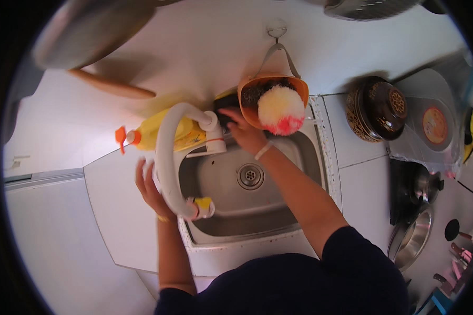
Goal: The person wipes down the kitchen countertops with a cloth, covers several food bowls with a mesh screen, and then rinses the cloth in the sink.
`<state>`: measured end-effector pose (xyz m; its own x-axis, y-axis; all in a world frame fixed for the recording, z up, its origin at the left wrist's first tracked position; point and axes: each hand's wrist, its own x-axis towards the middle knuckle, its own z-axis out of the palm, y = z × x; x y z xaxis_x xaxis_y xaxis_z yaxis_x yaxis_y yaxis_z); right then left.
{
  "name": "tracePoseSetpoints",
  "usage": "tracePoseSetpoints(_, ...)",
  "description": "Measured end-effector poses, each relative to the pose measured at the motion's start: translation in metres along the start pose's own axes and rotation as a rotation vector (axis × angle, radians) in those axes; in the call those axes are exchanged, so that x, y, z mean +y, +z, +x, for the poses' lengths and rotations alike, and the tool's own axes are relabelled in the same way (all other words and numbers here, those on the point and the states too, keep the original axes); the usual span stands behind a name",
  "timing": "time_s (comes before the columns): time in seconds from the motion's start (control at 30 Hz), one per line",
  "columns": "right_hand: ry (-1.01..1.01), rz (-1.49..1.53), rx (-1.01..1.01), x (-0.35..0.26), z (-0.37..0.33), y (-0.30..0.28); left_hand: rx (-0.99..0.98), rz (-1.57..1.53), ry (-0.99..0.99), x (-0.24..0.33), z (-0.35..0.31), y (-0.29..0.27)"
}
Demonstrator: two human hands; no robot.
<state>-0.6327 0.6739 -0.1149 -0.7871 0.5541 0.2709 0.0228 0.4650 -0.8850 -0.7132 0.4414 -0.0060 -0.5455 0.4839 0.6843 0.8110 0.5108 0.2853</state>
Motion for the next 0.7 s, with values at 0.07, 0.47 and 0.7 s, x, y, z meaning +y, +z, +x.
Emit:
tracePoseSetpoints(0.07, -0.017, -0.301, -0.124, 0.035, 0.018, 0.021, 0.014, -0.089, -0.133, 0.012, -0.044, 0.023)
tracePoseSetpoints(0.47, 0.174, -1.124, 0.128, 0.135, -0.030, -0.143, -0.751, -0.380, -0.257, 0.047, -0.147, 0.069)
tracePoseSetpoints(0.7, 0.659, -0.321, -0.154, 0.012, -0.148, -0.129, -0.882, -0.495, -0.196, 0.056, -0.162, 0.076)
